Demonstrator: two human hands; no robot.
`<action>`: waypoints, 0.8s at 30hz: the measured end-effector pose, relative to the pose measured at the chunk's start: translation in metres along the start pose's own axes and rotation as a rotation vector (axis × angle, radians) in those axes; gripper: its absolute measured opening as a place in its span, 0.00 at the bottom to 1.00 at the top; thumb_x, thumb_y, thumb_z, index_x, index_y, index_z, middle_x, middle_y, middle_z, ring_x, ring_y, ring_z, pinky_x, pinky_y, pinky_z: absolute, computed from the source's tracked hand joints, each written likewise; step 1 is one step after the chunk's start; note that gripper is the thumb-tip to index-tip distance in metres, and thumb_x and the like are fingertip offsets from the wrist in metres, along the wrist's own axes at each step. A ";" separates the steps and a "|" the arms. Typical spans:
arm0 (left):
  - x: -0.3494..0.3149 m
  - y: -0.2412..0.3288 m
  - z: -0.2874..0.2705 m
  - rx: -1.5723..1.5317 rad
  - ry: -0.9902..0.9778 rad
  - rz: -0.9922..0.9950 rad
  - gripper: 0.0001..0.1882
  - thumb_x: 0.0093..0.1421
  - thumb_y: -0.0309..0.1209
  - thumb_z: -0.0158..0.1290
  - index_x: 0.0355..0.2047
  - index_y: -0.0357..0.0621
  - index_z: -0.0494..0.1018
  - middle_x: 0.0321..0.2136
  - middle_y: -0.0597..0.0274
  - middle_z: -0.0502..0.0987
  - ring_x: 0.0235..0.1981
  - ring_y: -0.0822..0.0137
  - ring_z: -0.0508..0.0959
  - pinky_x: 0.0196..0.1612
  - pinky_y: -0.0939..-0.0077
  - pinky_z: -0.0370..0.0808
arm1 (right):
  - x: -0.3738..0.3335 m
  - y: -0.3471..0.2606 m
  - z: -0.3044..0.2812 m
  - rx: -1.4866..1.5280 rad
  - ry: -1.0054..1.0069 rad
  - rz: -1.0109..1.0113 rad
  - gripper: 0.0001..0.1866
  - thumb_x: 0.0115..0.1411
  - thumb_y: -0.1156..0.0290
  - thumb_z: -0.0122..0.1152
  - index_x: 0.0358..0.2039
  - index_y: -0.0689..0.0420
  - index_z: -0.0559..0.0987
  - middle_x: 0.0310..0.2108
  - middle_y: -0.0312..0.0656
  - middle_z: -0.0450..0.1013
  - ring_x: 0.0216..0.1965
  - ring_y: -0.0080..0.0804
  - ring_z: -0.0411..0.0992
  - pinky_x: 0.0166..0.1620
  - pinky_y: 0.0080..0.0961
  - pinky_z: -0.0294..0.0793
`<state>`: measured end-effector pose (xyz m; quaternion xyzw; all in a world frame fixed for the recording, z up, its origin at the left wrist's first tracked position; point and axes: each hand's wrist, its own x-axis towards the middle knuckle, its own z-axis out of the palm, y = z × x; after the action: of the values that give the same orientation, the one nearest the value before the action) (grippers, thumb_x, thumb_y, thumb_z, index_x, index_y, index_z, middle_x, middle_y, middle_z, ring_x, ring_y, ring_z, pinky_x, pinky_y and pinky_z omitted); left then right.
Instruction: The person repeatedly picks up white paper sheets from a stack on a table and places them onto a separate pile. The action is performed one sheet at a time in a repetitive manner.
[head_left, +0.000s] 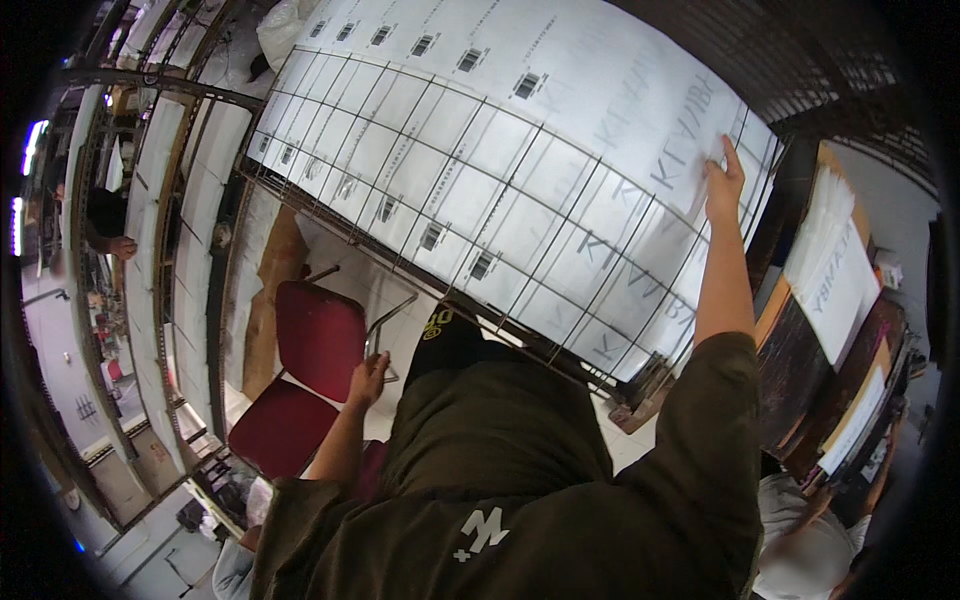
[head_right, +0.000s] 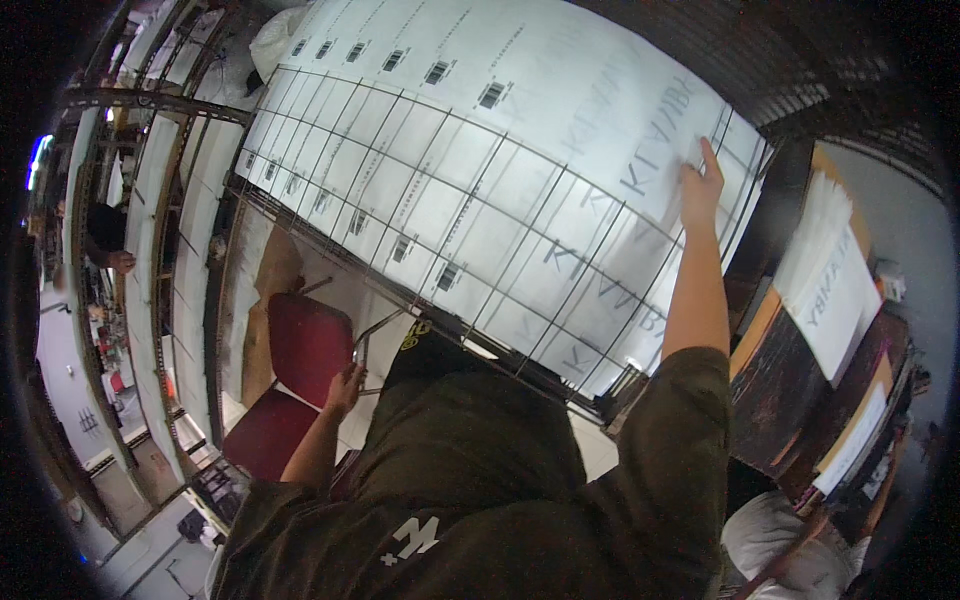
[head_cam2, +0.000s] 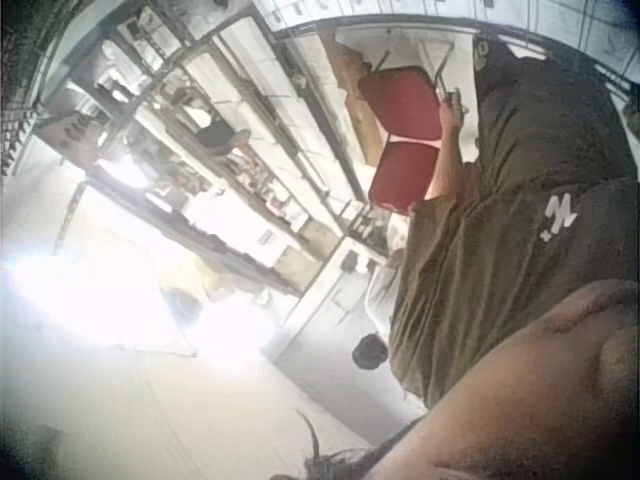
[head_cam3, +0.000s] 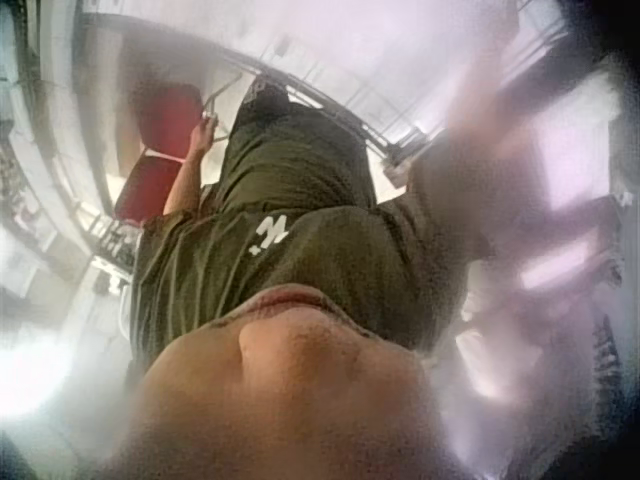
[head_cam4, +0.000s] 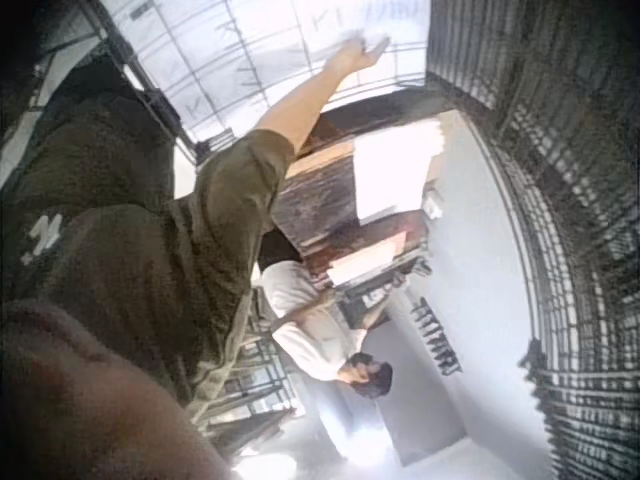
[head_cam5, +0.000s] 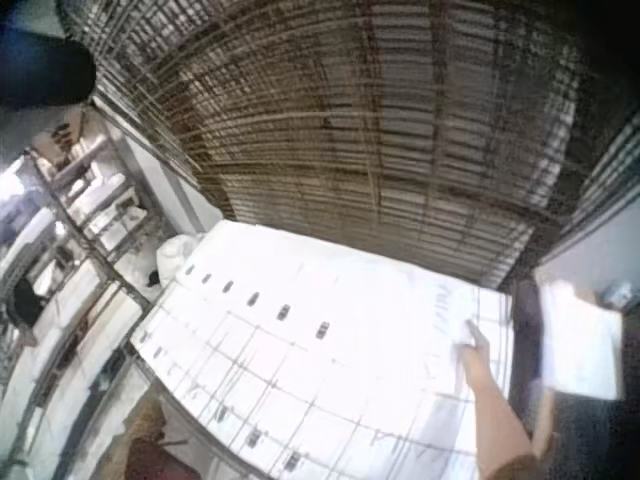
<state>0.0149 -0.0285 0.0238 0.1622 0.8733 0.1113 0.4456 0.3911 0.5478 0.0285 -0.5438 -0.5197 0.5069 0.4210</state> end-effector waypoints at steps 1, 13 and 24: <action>-0.003 0.005 0.004 0.050 -0.011 -0.009 0.30 0.59 0.53 0.38 0.40 0.34 0.71 0.36 0.45 0.75 0.42 0.50 0.74 0.44 0.63 0.68 | -0.002 0.001 0.000 -0.001 0.007 -0.003 0.31 0.47 0.86 0.46 0.56 0.59 0.64 0.50 0.43 0.65 0.40 0.24 0.65 0.41 0.16 0.65; 0.031 -0.001 -0.043 0.119 0.095 0.095 0.30 0.56 0.56 0.40 0.35 0.38 0.73 0.33 0.41 0.74 0.40 0.46 0.73 0.41 0.60 0.68 | 0.007 -0.002 0.010 0.001 0.111 -0.043 0.32 0.48 0.85 0.46 0.57 0.58 0.63 0.34 0.36 0.67 0.22 0.16 0.61 0.25 0.13 0.62; 0.110 0.021 -0.096 0.178 -0.011 0.158 0.33 0.56 0.56 0.39 0.42 0.33 0.69 0.36 0.41 0.74 0.43 0.47 0.72 0.44 0.62 0.67 | -0.007 -0.023 0.011 -0.302 0.371 -0.176 0.28 0.52 0.80 0.54 0.55 0.61 0.63 0.53 0.45 0.62 0.50 0.35 0.64 0.50 0.26 0.63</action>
<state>-0.1200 0.0284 0.0045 0.2702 0.8619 0.0670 0.4239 0.3775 0.5425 0.0506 -0.6369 -0.5488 0.2764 0.4656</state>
